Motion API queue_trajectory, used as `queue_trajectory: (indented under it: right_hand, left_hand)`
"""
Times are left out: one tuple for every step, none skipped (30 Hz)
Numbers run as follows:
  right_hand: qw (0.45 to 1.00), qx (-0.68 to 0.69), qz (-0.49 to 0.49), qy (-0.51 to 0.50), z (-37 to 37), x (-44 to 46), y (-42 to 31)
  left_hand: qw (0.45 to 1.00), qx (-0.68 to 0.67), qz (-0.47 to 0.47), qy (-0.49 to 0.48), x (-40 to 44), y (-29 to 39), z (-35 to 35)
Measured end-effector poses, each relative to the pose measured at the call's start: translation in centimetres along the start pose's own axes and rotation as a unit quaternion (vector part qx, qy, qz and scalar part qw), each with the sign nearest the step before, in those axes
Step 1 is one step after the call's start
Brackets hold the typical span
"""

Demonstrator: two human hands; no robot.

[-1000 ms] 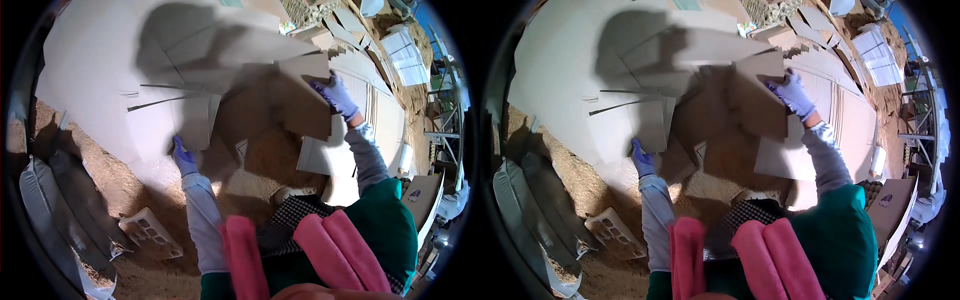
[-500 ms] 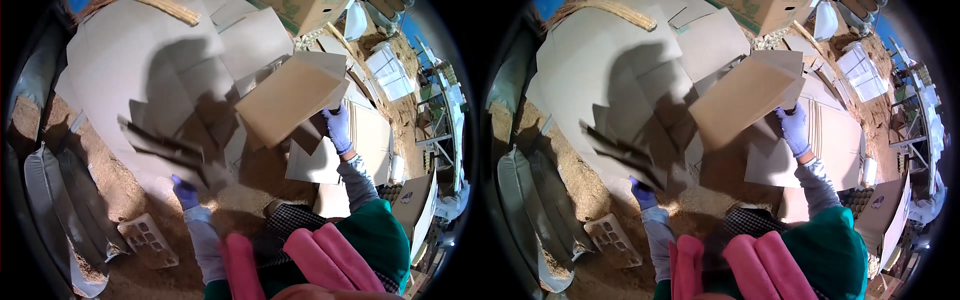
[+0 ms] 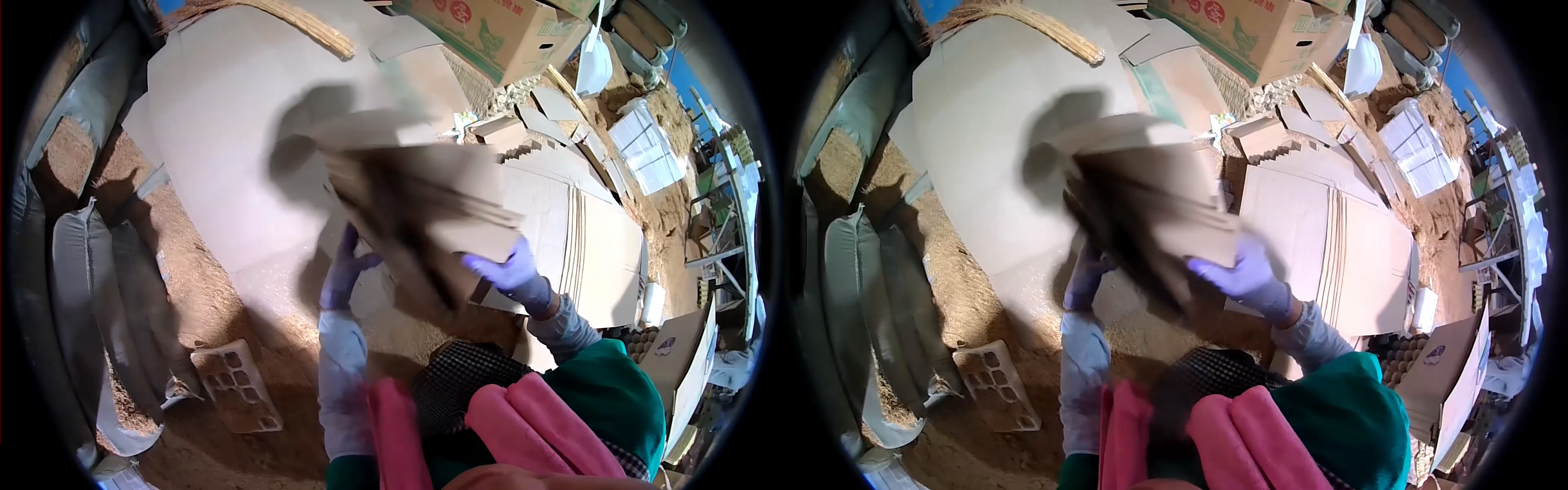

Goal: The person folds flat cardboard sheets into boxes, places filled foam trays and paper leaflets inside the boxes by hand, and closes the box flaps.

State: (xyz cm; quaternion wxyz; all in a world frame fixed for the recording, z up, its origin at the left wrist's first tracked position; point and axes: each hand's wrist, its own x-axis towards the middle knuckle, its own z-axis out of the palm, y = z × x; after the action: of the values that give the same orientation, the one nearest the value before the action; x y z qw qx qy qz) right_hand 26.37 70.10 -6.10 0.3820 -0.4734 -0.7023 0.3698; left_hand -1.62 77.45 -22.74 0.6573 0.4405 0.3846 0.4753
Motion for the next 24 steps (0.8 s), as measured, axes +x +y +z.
queue_trajectory:
  right_hand:
    - [0.999,-0.002,-0.004,-0.043,0.6,0.6,-0.2]
    - [0.996,-0.003,-0.006,-0.085,1.0,1.1,-0.2]
    - [0.985,-0.100,-0.047,-0.133,1.7,1.4,1.3]
    - [0.992,-0.018,-0.014,-0.128,3.3,1.8,0.8]
    - [0.990,0.065,0.020,-0.123,5.2,2.4,0.1]
    - [0.989,0.069,0.026,-0.127,7.2,2.7,1.1]
    - [0.988,0.072,0.034,-0.132,9.3,2.8,2.6]
    - [0.984,0.110,0.040,-0.136,11.0,2.9,3.4]
    - [0.978,0.147,0.047,-0.139,12.7,3.0,3.9]
    - [0.971,0.184,0.055,-0.143,13.9,2.8,4.1]
    - [0.954,0.240,0.081,-0.162,14.5,2.7,4.1]
    - [0.933,0.293,0.104,-0.179,14.8,3.0,4.2]
    - [0.910,0.344,0.124,-0.196,14.9,3.4,4.4]
    - [0.896,0.338,0.168,-0.233,14.4,3.9,4.5]
    - [0.889,0.359,0.174,-0.226,15.1,3.5,5.3]
    - [0.881,0.379,0.179,-0.222,16.3,3.1,6.7]
    - [0.873,0.397,0.181,-0.216,17.5,2.8,8.1]
    - [0.871,0.417,0.170,-0.199,18.7,2.0,9.1]
    - [0.878,0.409,0.160,-0.192,20.1,1.3,11.1]
    - [0.884,0.401,0.152,-0.187,21.9,0.3,13.6]
    - [0.876,0.408,0.180,-0.186,22.0,0.3,13.6]
    - [0.867,0.414,0.208,-0.184,22.2,0.4,13.6]
    - [0.896,0.378,0.167,-0.163,22.1,0.8,14.9]
    - [0.922,0.339,0.124,-0.143,21.8,1.4,17.4]
  left_hand:
    - [0.998,0.052,0.028,0.030,-1.4,-0.7,-0.9]
    - [0.999,-0.041,-0.012,0.033,-3.6,-1.8,-1.8]
    - [0.989,-0.133,-0.050,0.043,-5.7,-2.9,-2.8]
    - [0.979,-0.179,-0.070,0.062,-7.2,-4.8,-4.2]
    - [0.975,-0.195,-0.071,0.082,-9.1,-8.3,-6.3]
    - [0.978,-0.174,-0.054,0.107,-10.3,-11.7,-8.2]
    - [0.980,-0.145,-0.039,0.128,-12.1,-15.3,-10.2]
    - [0.983,-0.106,-0.031,0.146,-13.5,-15.1,-10.2]
    - [0.985,-0.045,-0.028,0.164,-15.8,-14.8,-10.2]
    - [0.983,0.017,-0.028,0.183,-17.7,-11.9,-8.8]
    - [0.973,-0.050,-0.039,0.224,-18.7,-9.9,-7.9]
    - [0.976,-0.154,0.005,0.151,-20.8,-9.3,-9.2]
    - [0.951,-0.177,0.039,0.251,-22.7,-9.8,-9.0]
    - [0.958,-0.154,0.030,0.238,-23.2,-8.8,-9.0]
    - [0.964,-0.132,0.017,0.229,-24.2,-8.0,-9.1]
    - [0.955,-0.176,-0.001,0.237,-24.6,-9.3,-9.9]
    - [0.943,-0.220,-0.019,0.248,-25.1,-10.7,-10.8]
    - [0.927,-0.260,-0.023,0.269,-25.3,-11.5,-10.6]
    - [0.908,-0.300,-0.028,0.290,-25.7,-12.4,-10.3]
    - [0.922,-0.273,-0.049,0.269,-25.8,-12.4,-10.1]
    - [0.905,-0.232,-0.075,0.349,-25.3,-11.3,-8.4]
    - [0.894,-0.228,-0.087,0.375,-24.7,-10.1,-7.2]
    - [0.883,-0.223,-0.099,0.401,-24.6,-9.0,-6.6]
    - [0.889,-0.207,-0.099,0.396,-25.0,-8.3,-6.5]
